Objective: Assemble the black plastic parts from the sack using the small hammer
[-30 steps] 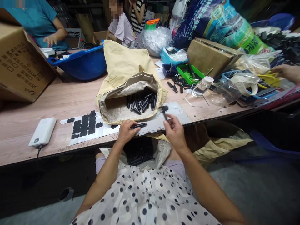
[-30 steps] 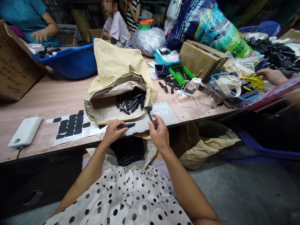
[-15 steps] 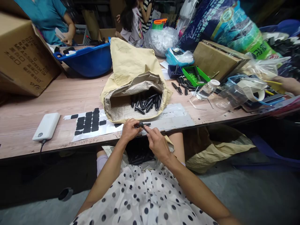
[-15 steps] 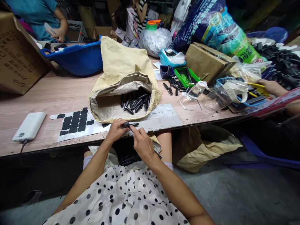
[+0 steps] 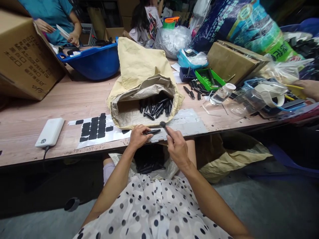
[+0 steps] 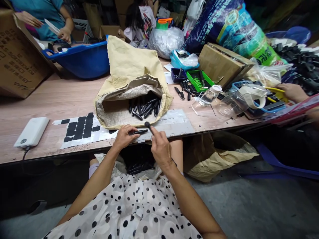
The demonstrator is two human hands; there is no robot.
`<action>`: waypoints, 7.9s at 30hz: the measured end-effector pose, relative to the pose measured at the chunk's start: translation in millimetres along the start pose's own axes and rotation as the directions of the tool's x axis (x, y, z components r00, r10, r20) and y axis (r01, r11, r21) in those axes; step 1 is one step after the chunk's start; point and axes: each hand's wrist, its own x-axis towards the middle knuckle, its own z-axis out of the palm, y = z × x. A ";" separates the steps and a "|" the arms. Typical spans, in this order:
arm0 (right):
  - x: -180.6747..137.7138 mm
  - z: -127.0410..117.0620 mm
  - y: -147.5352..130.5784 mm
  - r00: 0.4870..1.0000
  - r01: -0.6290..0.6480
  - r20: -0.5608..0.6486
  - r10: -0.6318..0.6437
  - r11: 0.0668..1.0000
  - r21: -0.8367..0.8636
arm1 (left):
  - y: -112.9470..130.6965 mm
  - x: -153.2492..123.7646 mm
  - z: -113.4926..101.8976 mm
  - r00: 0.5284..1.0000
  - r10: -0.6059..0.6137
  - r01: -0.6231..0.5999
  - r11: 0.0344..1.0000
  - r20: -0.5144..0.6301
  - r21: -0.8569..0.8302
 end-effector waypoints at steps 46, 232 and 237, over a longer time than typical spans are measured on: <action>102.6 -11.8 101.2 0.905 -0.426 -0.251 0.344 0.746 -0.512 | 50.3 48.8 -17.1 0.906 -0.316 0.381 0.899 -0.281 0.218; 112.9 -19.7 103.7 0.880 -0.475 -0.273 0.390 0.755 -0.452 | 9.3 -31.7 -8.2 0.923 0.374 -0.378 0.926 0.092 0.023; 112.3 -20.2 102.9 0.885 -0.466 -0.265 0.383 0.736 -0.491 | 10.7 -82.8 16.9 0.824 0.499 -0.548 0.821 0.268 0.158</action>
